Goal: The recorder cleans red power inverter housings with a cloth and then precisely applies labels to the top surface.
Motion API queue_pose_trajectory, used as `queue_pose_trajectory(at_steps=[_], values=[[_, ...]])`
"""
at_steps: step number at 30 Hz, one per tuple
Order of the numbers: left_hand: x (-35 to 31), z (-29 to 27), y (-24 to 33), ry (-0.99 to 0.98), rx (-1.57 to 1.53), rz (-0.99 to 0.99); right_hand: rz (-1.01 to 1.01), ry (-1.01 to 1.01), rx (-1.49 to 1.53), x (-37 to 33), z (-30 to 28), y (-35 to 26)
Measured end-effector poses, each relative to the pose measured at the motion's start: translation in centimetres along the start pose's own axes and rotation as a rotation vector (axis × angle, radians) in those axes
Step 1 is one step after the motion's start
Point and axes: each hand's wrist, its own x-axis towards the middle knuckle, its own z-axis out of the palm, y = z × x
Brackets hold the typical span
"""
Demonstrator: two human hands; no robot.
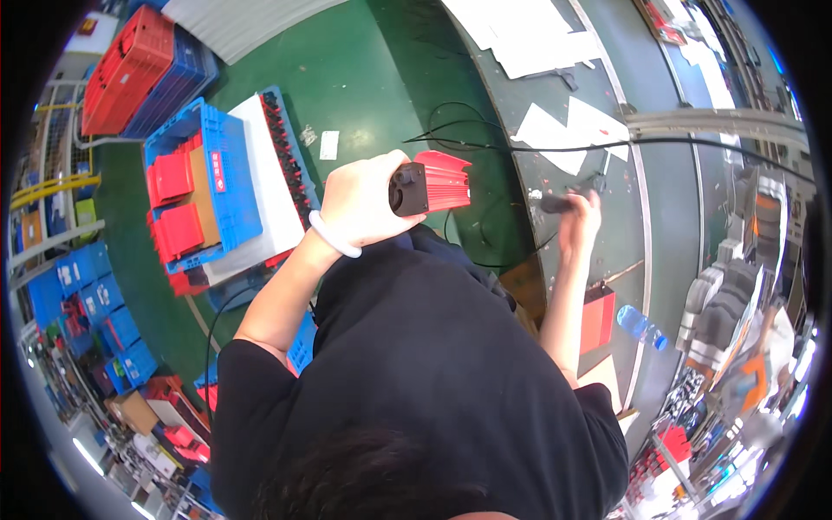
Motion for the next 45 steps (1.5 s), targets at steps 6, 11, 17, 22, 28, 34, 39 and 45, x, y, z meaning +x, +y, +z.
queue_pose_trajectory(at_steps=[6, 11, 17, 22, 28, 34, 39, 45], values=[[-0.1, 0.9, 1.3, 0.029, -0.085, 0.222, 0.082, -0.331, -0.133, -4.0, 3.2, -1.3], [-1.0, 1.7, 2.3, 0.011, -0.264, 0.215, -0.538, -0.038, -0.628, -6.0, 2.1, -2.3], [-1.3, 4.3, 2.1, -0.104, -0.445, 0.238, -0.701, 0.094, -0.713, -9.3, 1.5, -1.3], [-1.4, 5.2, 3.2, -0.169, -0.497, 0.216, -0.715, -0.133, -0.9, -11.1, -0.3, -0.7], [-1.8, 6.8, 5.0, -0.206, -0.39, 0.251, -0.567, -0.008, -1.164, -13.5, -1.7, -1.0], [-2.7, 9.1, 6.5, -0.282, -0.266, 0.254, -0.632, -0.067, -0.913, -15.5, 1.0, 0.1], [-1.3, 11.4, 6.9, -0.394, -0.502, 0.345, -0.694, -0.085, -0.768, -16.0, 2.3, -1.3], [1.2, 12.4, 5.9, -0.593, -0.697, 0.361, -0.696, 0.116, -1.112, -16.4, -4.0, -1.3]])
